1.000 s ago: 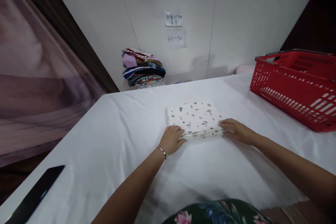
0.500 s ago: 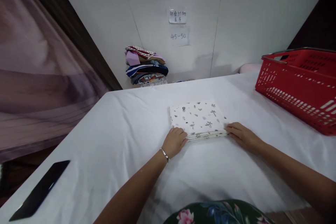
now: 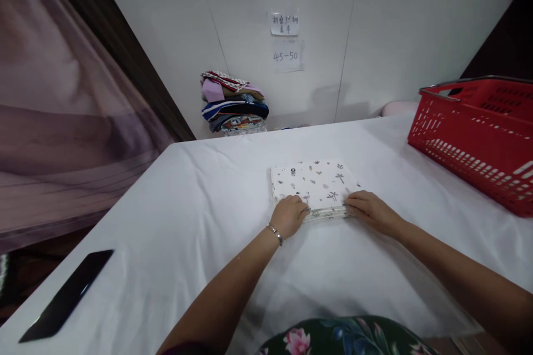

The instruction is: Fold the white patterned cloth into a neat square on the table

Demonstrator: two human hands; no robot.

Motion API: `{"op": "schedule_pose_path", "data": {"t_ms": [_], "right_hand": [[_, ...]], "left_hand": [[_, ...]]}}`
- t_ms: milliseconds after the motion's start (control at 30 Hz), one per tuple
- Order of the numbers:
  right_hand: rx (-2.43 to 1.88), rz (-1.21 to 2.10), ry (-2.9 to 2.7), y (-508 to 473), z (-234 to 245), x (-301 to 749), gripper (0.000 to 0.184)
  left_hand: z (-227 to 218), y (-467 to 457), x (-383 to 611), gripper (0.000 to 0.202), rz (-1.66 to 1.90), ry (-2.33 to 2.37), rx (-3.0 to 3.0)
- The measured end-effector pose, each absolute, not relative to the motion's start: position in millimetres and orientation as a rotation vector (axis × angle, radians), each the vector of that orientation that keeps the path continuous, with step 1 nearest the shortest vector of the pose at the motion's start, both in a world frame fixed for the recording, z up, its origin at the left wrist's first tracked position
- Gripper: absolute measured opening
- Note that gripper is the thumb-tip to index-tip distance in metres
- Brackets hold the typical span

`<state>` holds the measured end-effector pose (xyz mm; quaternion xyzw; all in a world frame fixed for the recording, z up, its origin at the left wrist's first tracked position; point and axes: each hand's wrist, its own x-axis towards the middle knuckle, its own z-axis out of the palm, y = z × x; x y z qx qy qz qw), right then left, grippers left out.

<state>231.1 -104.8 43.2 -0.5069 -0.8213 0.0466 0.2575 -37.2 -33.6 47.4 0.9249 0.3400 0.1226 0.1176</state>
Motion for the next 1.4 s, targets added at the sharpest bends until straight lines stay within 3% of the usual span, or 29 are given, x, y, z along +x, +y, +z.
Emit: {"op": "schedule_pose_path", "data": {"t_ms": [400, 600, 900, 1400], "right_hand": [[-1.4, 0.349, -2.341, -90.4, 38.5, 233.9, 0.03], [-1.374, 0.258, -2.337, -92.8, 37.8, 230.8, 0.029], [-1.383, 0.103, -2.237, -108.5, 29.2, 227.1, 0.028], [-1.478, -0.031, -2.113, -121.1, 4.4, 226.6, 0.027]], "left_hand": [[70.1, -28.5, -21.1, 0.028, -0.099, 1.143, 2.679], [71.1, -33.4, -15.3, 0.025, -0.163, 1.159, 2.814], [50.5, -46.7, -30.6, 0.018, 0.152, 1.009, 3.015], [23.6, -75.6, -54.3, 0.014, 0.689, 1.243, 2.816]]}}
